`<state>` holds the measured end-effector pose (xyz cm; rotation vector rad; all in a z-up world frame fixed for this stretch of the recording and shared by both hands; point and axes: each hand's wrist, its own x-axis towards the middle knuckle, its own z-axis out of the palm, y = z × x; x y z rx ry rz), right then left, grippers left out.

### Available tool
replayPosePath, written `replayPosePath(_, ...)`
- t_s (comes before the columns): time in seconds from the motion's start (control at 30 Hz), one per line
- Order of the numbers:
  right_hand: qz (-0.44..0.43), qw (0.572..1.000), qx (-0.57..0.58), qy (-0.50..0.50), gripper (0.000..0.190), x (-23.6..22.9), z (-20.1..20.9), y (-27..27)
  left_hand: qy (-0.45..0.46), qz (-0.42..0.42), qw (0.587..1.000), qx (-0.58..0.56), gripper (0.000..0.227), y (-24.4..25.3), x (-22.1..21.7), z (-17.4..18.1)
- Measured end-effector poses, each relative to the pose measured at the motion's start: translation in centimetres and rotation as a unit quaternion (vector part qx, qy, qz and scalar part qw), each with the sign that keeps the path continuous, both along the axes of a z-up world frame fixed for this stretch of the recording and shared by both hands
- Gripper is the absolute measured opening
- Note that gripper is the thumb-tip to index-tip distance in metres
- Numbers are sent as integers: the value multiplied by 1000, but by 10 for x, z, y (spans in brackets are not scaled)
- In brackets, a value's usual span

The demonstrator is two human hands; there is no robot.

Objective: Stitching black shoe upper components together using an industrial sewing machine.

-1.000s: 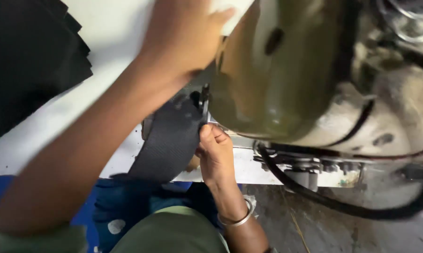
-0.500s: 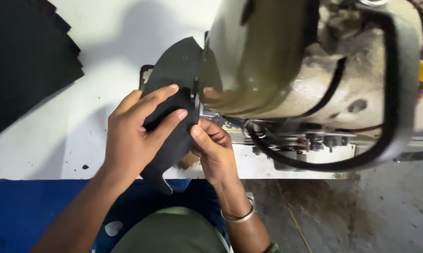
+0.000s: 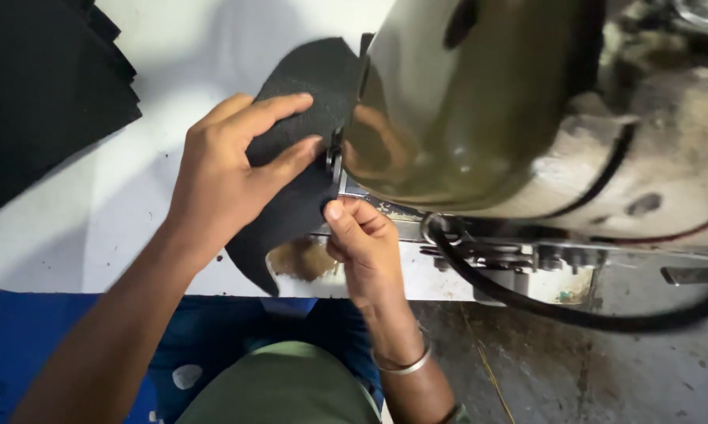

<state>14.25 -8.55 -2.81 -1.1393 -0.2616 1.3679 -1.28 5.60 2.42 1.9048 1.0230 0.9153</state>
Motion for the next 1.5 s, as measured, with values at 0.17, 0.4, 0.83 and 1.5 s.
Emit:
replayPosePath(0.17, -307, 535, 31, -787, 35, 63, 55, -48, -3, -19, 999, 28, 40, 20, 5, -8)
replayPosePath(0.4, -331, 335, 90, -878, 68, 187, 15, -89, -14, -35, 998, 49, 38, 36, 11, -25)
replayPosePath(0.83, 202, 615, -181, -740, 38, 134, -93, -7, -66, 177, 974, -123, 30, -50, -62, -98)
replayPosePath(1.5, 100, 614, 93, -777, 44, 175, -140, 87, 55, 171, 976, -120, 26, -80, -222, -32)
